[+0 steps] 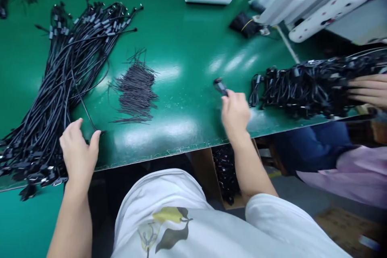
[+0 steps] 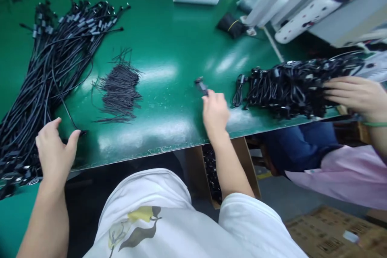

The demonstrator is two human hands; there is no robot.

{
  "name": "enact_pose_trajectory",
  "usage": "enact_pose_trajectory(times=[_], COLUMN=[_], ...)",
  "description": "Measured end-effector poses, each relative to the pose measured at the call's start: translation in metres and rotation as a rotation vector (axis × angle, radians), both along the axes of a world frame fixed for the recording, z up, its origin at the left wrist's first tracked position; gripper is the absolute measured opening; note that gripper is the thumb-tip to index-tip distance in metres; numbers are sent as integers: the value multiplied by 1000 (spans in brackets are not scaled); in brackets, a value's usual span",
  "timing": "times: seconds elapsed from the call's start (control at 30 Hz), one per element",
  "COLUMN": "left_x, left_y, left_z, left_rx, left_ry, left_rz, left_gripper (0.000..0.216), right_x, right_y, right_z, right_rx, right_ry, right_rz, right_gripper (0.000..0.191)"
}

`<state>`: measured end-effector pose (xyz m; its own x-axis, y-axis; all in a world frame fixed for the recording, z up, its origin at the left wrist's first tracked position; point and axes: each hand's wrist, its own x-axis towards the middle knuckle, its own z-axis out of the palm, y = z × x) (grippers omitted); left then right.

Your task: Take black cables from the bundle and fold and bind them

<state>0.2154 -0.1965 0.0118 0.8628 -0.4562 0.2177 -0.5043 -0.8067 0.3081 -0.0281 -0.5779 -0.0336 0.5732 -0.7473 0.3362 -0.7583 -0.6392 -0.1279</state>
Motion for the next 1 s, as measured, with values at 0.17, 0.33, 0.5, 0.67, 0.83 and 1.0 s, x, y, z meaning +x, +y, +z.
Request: enact_pose_trajectory(times=[0.17,0.33,0.5,0.67,0.83,1.0], left_x=[18,23,26,20,-8,-47], left_y=[-4,-10,-22,-24,-12,24], left_z=[3,-2,-18,-2,63,118], left_rx=[93,-144,-347,-671,-1000,-1065], left_ry=[358,541,679,823,950,1084], left_rz=[62,46,40,23,-282,-532], left_gripper=[55,76,84,59,48,44], right_x=[-32,-37,-18,5,79,218], right_y=[-81,-111,-109,-71,19,135], right_z=[-13,-19,-15,12,59,90], right_rx=[-2,15,5,-28,245,367], right_ry=[-22,-84,-131,-253,-149,-274], right_rz=[-267,-394,-511,-240,569,1088], right_gripper=[43,42,62,66,48,73])
